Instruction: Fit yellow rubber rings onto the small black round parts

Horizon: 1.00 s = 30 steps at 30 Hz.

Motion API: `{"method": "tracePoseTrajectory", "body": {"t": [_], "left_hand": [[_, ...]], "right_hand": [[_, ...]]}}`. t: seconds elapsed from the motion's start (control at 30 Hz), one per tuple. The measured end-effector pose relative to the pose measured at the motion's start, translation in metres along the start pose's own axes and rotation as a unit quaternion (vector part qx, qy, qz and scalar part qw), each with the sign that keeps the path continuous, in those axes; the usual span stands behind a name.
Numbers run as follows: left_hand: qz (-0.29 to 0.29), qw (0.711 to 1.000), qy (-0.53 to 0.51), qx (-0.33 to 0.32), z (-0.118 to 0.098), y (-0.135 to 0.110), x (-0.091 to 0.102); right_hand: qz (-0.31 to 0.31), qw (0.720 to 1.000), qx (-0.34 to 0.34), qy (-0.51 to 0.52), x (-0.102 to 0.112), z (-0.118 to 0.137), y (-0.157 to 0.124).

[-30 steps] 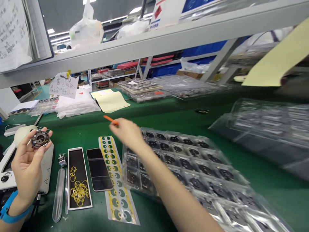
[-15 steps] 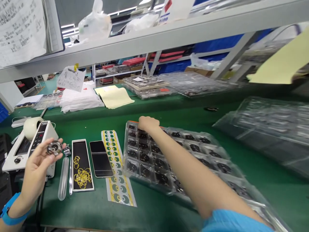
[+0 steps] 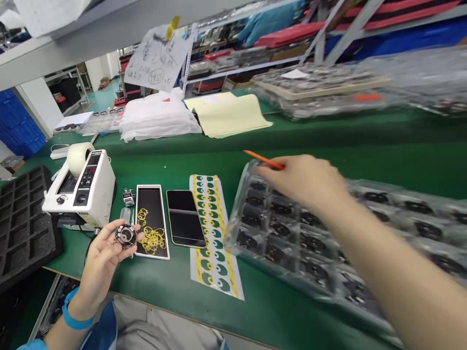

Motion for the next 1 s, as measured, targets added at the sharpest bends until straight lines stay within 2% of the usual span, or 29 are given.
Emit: {"method": "tracePoseTrajectory", "body": {"t": [0.07, 0.1, 0.17, 0.23, 0.33, 0.5, 0.63, 0.7, 1.0], "left_hand": [[0.018, 1.000, -0.012, 0.006, 0.007, 0.000, -0.004], [0.027, 0.999, -0.018, 0.008, 0.011, 0.000, -0.005], [0.047, 0.999, -0.025, 0.010, 0.019, 0.000, -0.008], [0.066, 0.998, -0.023, 0.007, 0.025, -0.002, -0.010], [0.097, 0.995, 0.003, -0.003, 0.030, -0.008, -0.012], [0.109, 0.992, 0.055, -0.027, 0.029, -0.015, -0.013], [0.105, 0.991, 0.072, -0.041, 0.030, -0.017, -0.013], [0.104, 0.990, 0.082, -0.044, 0.031, -0.017, -0.013], [0.100, 0.989, 0.100, -0.038, 0.028, -0.020, -0.016]], "right_hand": [[0.073, 0.995, 0.049, 0.056, -0.003, 0.002, -0.044], [0.117, 0.974, 0.115, 0.154, -0.005, 0.008, -0.071], [0.156, 0.905, 0.234, 0.319, -0.003, 0.018, -0.124], [0.154, 0.870, 0.243, 0.401, -0.004, 0.021, -0.164], [0.153, 0.854, 0.200, 0.456, -0.011, 0.024, -0.199], [0.183, 0.842, 0.134, 0.490, -0.029, 0.031, -0.212], [0.245, 0.809, 0.095, 0.526, -0.048, 0.033, -0.217], [0.252, 0.800, 0.094, 0.537, -0.053, 0.033, -0.219], [0.185, 0.849, 0.128, 0.478, -0.039, 0.038, -0.220]]}}
Point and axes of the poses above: each hand's wrist, its own y-axis towards the middle knuckle, its own x-axis out of the back of the hand, z = x × y, the point moved 4 cm from there along y, towards the middle knuckle, and after that the axes turned 7 degrees about -x, right-handed, at the moved point
